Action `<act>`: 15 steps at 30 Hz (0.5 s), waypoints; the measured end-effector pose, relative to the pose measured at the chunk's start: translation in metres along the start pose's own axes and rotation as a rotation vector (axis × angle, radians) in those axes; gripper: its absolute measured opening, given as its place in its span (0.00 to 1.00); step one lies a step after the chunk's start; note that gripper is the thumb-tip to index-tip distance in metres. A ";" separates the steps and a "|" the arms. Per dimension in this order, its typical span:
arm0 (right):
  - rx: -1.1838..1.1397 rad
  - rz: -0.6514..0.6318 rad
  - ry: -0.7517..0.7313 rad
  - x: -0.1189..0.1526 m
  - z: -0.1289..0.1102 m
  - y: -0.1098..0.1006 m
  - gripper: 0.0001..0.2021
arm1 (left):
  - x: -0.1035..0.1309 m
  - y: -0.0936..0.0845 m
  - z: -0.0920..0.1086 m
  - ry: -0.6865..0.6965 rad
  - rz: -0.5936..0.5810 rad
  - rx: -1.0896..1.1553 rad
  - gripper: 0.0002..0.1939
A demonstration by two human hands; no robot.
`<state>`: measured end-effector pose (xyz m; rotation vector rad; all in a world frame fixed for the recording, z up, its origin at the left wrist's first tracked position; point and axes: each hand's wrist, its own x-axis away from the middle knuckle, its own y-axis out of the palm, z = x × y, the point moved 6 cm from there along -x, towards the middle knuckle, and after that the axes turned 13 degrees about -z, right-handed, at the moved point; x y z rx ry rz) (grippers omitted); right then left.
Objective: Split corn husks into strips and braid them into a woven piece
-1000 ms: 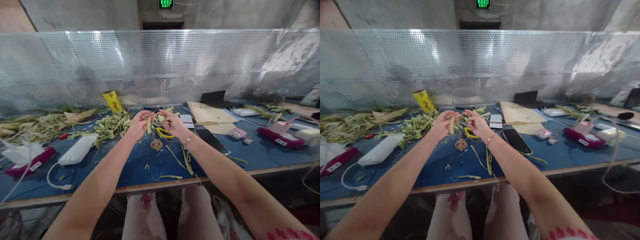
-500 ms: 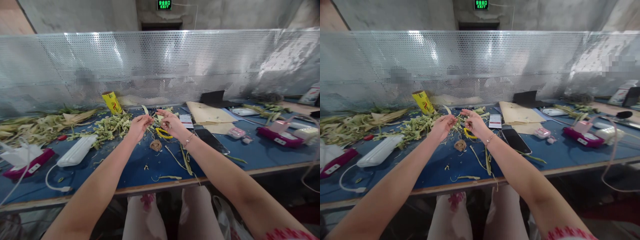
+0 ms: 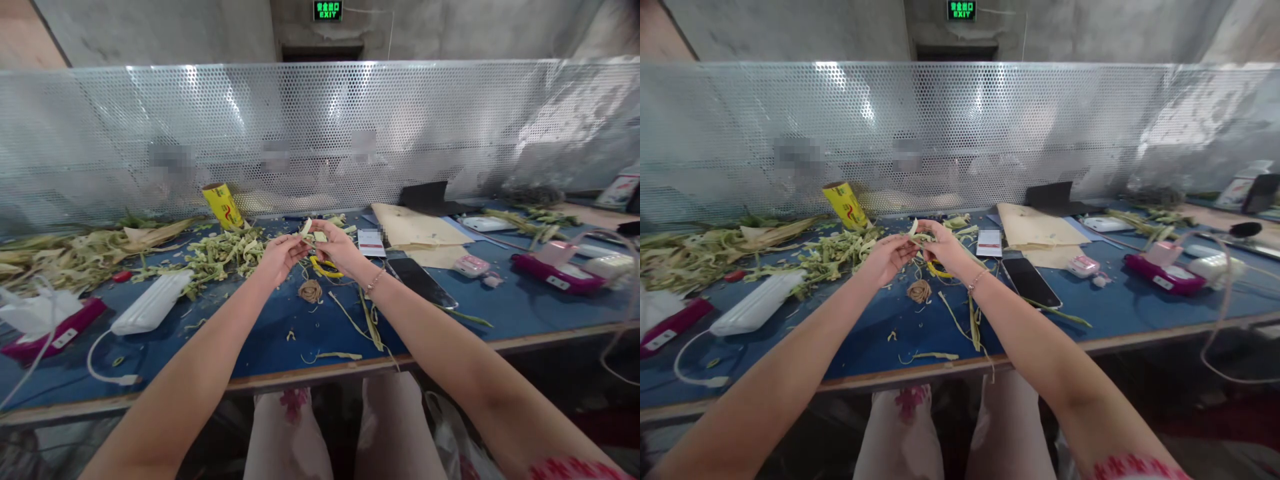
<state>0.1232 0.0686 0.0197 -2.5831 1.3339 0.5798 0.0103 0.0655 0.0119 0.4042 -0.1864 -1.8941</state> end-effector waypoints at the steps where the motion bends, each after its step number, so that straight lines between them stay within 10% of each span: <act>1: 0.019 0.004 0.002 0.000 0.000 -0.001 0.21 | 0.000 0.000 0.001 0.010 0.007 -0.024 0.10; 15: 0.309 0.125 -0.031 0.005 -0.007 -0.004 0.18 | 0.002 -0.014 0.009 0.128 0.203 -0.138 0.18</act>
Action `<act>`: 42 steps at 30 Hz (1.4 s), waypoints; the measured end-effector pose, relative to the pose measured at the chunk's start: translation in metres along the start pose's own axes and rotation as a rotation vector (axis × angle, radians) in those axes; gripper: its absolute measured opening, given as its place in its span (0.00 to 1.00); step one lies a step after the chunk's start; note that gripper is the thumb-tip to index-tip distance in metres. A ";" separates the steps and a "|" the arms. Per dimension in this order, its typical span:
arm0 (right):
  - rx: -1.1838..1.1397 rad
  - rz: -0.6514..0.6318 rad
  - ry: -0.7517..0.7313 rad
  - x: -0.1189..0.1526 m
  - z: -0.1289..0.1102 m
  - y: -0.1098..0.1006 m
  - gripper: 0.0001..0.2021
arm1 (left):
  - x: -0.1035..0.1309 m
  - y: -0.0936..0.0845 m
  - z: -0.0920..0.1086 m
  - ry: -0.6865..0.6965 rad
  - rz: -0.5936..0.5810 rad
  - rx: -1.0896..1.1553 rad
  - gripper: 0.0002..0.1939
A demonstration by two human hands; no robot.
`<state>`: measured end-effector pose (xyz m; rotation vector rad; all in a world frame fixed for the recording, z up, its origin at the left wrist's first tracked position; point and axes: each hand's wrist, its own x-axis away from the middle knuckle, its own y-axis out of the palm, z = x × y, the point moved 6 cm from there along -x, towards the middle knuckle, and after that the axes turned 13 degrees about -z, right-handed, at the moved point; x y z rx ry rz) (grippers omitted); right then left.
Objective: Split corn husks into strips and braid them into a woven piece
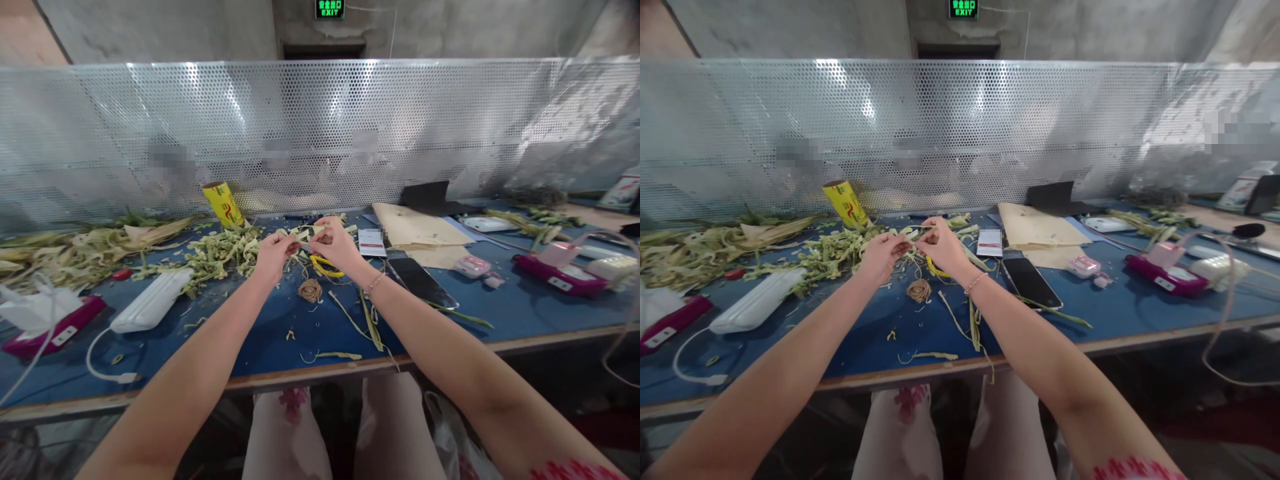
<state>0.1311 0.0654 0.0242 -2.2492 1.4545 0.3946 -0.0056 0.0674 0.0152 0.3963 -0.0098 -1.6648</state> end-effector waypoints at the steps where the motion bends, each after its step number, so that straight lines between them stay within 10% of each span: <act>1: -0.022 -0.004 -0.017 0.000 -0.002 0.001 0.18 | 0.000 0.000 0.000 -0.006 0.004 -0.010 0.18; 21: 0.291 0.100 -0.119 0.001 -0.013 -0.012 0.04 | 0.003 0.024 -0.004 0.038 -0.355 -0.228 0.06; 33: 0.330 0.122 -0.077 0.000 -0.009 -0.014 0.04 | 0.002 0.021 0.002 0.122 -0.288 -0.517 0.06; 42: 0.444 0.083 0.003 -0.003 -0.002 -0.021 0.06 | -0.003 0.007 -0.001 0.083 -0.155 -0.249 0.09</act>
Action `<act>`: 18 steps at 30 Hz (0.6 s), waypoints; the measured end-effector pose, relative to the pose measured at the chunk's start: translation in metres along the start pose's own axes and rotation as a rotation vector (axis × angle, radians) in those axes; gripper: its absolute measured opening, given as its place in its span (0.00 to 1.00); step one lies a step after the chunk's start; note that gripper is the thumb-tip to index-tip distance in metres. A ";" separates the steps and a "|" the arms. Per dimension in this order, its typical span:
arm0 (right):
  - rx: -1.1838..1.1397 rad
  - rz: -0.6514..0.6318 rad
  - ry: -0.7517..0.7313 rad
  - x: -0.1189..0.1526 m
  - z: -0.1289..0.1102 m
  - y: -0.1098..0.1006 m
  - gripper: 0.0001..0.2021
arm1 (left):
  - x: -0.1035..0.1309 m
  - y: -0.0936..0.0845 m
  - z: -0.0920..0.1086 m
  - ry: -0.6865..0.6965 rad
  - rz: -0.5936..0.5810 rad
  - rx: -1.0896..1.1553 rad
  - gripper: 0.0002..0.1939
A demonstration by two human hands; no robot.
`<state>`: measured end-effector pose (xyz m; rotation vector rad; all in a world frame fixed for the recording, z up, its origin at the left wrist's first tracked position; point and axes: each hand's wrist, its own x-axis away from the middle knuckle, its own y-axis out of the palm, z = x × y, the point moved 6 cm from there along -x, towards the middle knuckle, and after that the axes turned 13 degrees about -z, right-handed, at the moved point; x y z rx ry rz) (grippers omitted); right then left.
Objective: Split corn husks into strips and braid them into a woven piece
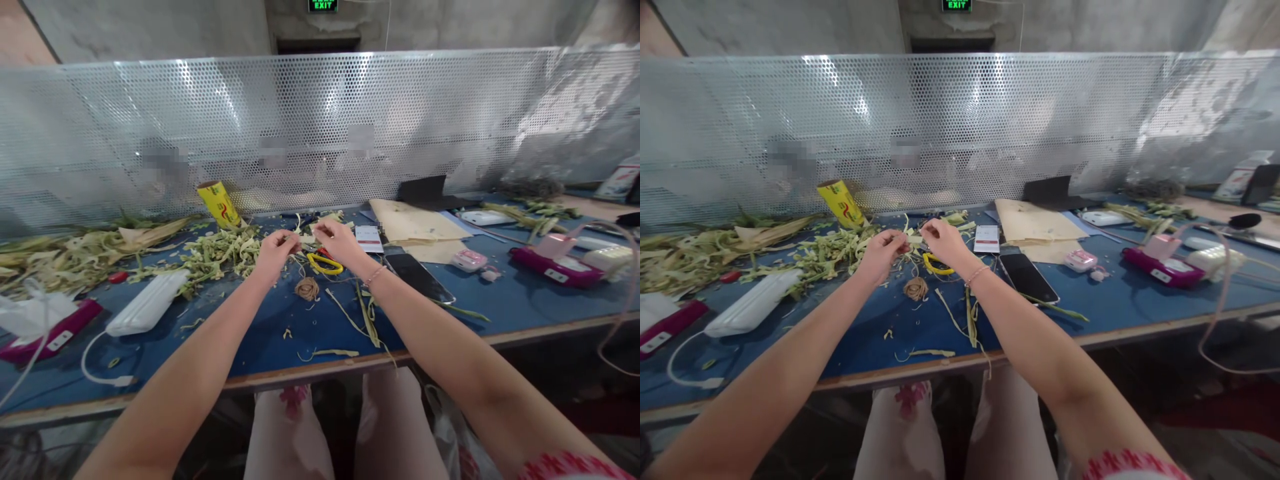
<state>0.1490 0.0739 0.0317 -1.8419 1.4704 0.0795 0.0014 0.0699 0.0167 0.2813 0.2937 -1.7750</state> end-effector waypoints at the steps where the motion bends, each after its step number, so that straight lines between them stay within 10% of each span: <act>1: 0.007 -0.004 -0.003 -0.001 0.001 -0.001 0.06 | 0.000 0.000 0.000 -0.009 0.001 0.025 0.09; 11: -0.355 0.025 -0.104 -0.002 -0.008 -0.011 0.06 | 0.003 0.004 0.009 -0.025 -0.067 -0.365 0.04; 18: -0.449 -0.182 -0.118 0.003 -0.018 0.013 0.06 | 0.006 0.019 0.008 0.000 -0.154 -0.490 0.04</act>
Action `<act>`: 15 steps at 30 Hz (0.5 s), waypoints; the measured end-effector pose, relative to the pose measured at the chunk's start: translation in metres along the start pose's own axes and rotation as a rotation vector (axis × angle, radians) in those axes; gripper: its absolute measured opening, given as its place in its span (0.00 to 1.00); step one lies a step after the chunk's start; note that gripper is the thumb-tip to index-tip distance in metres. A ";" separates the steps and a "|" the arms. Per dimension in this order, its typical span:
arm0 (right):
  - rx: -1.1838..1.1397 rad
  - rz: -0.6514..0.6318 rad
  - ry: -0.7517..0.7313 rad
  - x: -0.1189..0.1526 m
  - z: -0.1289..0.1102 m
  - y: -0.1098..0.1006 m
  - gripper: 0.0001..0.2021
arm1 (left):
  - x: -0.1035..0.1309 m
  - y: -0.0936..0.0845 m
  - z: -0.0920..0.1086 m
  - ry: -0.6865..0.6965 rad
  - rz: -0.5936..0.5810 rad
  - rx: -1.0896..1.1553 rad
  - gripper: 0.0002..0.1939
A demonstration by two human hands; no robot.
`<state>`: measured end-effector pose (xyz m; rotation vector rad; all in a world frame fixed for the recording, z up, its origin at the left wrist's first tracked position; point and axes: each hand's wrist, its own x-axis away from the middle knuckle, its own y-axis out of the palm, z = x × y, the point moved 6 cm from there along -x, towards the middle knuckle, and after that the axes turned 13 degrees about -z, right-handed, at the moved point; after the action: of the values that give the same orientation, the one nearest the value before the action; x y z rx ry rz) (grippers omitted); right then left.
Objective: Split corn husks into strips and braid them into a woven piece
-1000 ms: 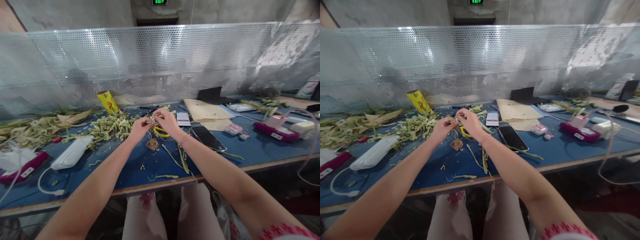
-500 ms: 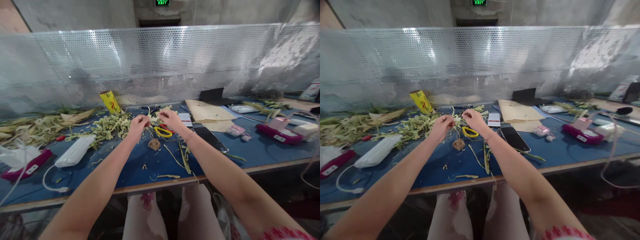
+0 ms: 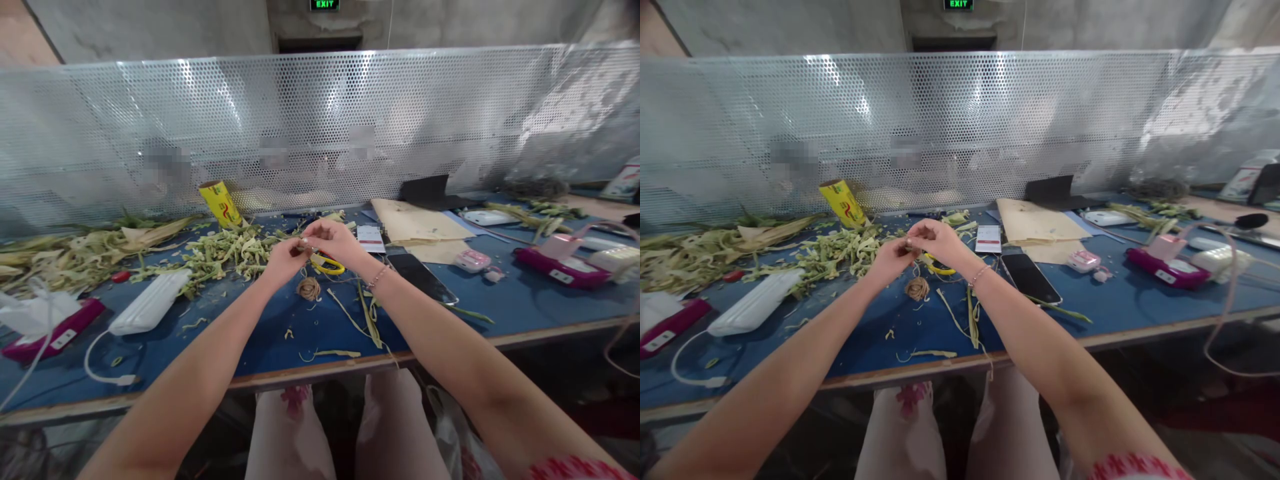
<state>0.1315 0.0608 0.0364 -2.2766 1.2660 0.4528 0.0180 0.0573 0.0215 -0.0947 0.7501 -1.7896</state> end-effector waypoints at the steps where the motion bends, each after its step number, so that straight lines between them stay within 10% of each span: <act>1: 0.000 -0.029 0.007 0.000 0.000 0.003 0.07 | 0.000 0.000 0.000 0.002 0.002 -0.012 0.05; 15: 0.048 0.218 0.237 0.000 0.023 -0.015 0.01 | 0.002 -0.003 0.005 -0.033 0.008 -0.103 0.14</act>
<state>0.1434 0.0803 0.0211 -2.2106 1.6345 0.2273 0.0173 0.0534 0.0266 -0.1886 0.8183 -1.7373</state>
